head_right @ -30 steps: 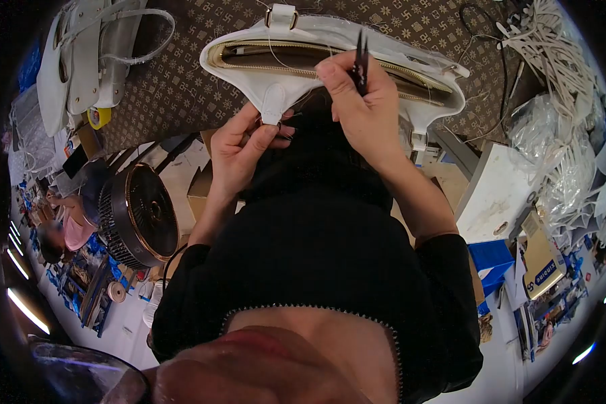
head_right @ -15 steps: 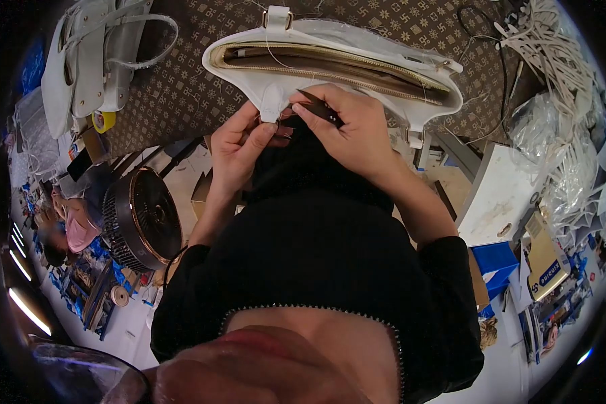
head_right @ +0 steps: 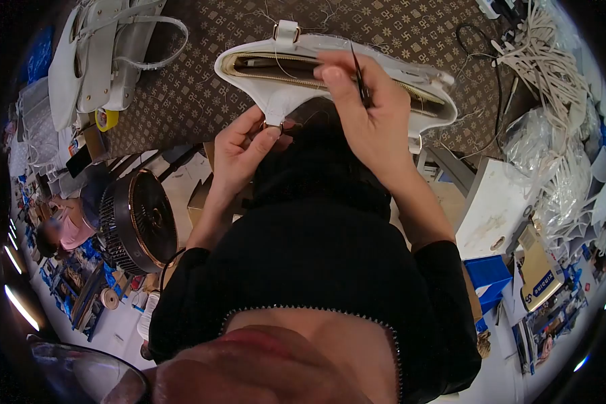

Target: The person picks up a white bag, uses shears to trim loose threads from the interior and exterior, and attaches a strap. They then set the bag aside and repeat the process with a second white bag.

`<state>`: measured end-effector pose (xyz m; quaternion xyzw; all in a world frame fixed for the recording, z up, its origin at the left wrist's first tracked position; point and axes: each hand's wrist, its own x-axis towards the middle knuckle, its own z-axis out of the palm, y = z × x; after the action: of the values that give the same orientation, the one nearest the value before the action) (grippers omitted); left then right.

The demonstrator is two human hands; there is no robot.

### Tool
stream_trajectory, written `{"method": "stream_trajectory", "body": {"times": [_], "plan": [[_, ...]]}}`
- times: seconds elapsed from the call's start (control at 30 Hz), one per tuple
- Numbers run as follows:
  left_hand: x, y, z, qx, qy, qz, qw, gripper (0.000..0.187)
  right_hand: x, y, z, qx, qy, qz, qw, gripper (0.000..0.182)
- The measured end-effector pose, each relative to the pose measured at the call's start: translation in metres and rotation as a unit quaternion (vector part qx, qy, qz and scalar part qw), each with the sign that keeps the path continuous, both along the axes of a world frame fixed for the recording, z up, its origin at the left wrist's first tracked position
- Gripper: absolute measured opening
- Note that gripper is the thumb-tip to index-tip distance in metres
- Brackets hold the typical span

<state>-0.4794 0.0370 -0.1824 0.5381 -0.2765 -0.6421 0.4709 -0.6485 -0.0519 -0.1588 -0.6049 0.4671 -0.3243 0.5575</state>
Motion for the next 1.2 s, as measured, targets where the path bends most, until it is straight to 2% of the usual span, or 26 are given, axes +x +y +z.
{"method": "stream_trajectory", "body": {"times": [0.07, 0.1, 0.17, 0.2, 0.27, 0.3, 0.37, 0.43, 0.5, 0.63, 0.67, 0.73, 0.77, 0.8, 0.87, 0.93, 1.03, 1.2], "plan": [[0.002, -0.001, -0.003, -0.017, -0.056, -0.029, 0.998, 0.027, 0.010, -0.014, -0.019, -0.075, 0.011, -0.059, 0.995, 0.025], [0.006, -0.004, 0.000, -0.019, -0.056, -0.031, 0.998, 0.027, 0.013, -0.019, -0.033, -0.098, 0.035, -0.055, 0.993, 0.027], [0.018, -0.015, 0.014, -0.006, -0.239, -0.152, 0.959, 0.022, 0.015, -0.022, -0.042, -0.103, 0.064, -0.041, 0.992, 0.026], [0.022, -0.019, 0.019, -0.007, -0.242, -0.149, 0.959, 0.022, 0.017, -0.023, -0.044, -0.106, 0.093, -0.024, 0.990, 0.025], [0.030, -0.025, 0.026, -0.087, -0.314, -0.052, 0.944, 0.021, 0.017, -0.024, -0.042, -0.090, 0.092, -0.020, 0.992, 0.025], [0.037, -0.034, 0.024, -0.184, -0.357, 0.007, 0.916, 0.021, 0.016, -0.023, -0.042, -0.073, 0.093, -0.017, 0.993, 0.024], [0.047, -0.069, 0.016, -0.287, -0.473, 0.048, 0.831, 0.024, 0.015, -0.025, -0.048, -0.066, 0.072, -0.024, 0.995, 0.023], [0.044, -0.100, -0.001, -0.292, -0.454, 0.020, 0.841, 0.026, 0.015, -0.026, -0.049, -0.063, 0.049, -0.031, 0.996, 0.022], [0.038, -0.115, -0.010, -0.299, -0.432, -0.012, 0.851, 0.029, 0.015, -0.027, -0.047, -0.074, -0.024, -0.056, 0.995, 0.020], [0.031, -0.130, -0.022, -0.193, -0.282, -0.083, 0.936, 0.030, 0.010, -0.024, -0.047, -0.105, -0.031, -0.106, 0.988, 0.019], [0.030, -0.131, -0.023, -0.177, -0.262, -0.093, 0.944, 0.031, 0.005, -0.028, -0.049, -0.186, -0.012, -0.075, 0.980, 0.018], [0.025, -0.128, -0.022, -0.117, -0.187, -0.101, 0.970, 0.034, 0.004, -0.028, -0.048, -0.262, 0.008, -0.042, 0.964, 0.017], [0.023, -0.126, -0.020, -0.072, -0.130, -0.098, 0.984, 0.038, 0.004, -0.024, -0.045, -0.239, 0.037, -0.013, 0.970, 0.016], [0.022, -0.124, -0.019, -0.069, -0.129, -0.097, 0.984, 0.038, 0.006, -0.023, -0.045, -0.215, 0.067, 0.015, 0.974, 0.014], [0.018, -0.120, -0.017, -0.026, -0.089, -0.091, 0.992, 0.036, 0.009, -0.018, -0.051, -0.193, 0.048, 0.003, 0.980, 0.012], [0.017, -0.117, -0.018, -0.036, -0.082, -0.083, 0.993, 0.035, 0.008, -0.012, -0.051, -0.096, 0.007, -0.038, 0.995, 0.013], [0.016, -0.114, -0.017, -0.029, -0.059, -0.076, 0.995, 0.033, 0.005, -0.013, -0.050, -0.129, 0.057, 0.002, 0.990, 0.010], [0.015, -0.112, -0.013, 0.003, -0.031, -0.075, 0.997, 0.032, 0.005, -0.015, -0.050, -0.134, 0.062, 0.006, 0.989, 0.011]]}}
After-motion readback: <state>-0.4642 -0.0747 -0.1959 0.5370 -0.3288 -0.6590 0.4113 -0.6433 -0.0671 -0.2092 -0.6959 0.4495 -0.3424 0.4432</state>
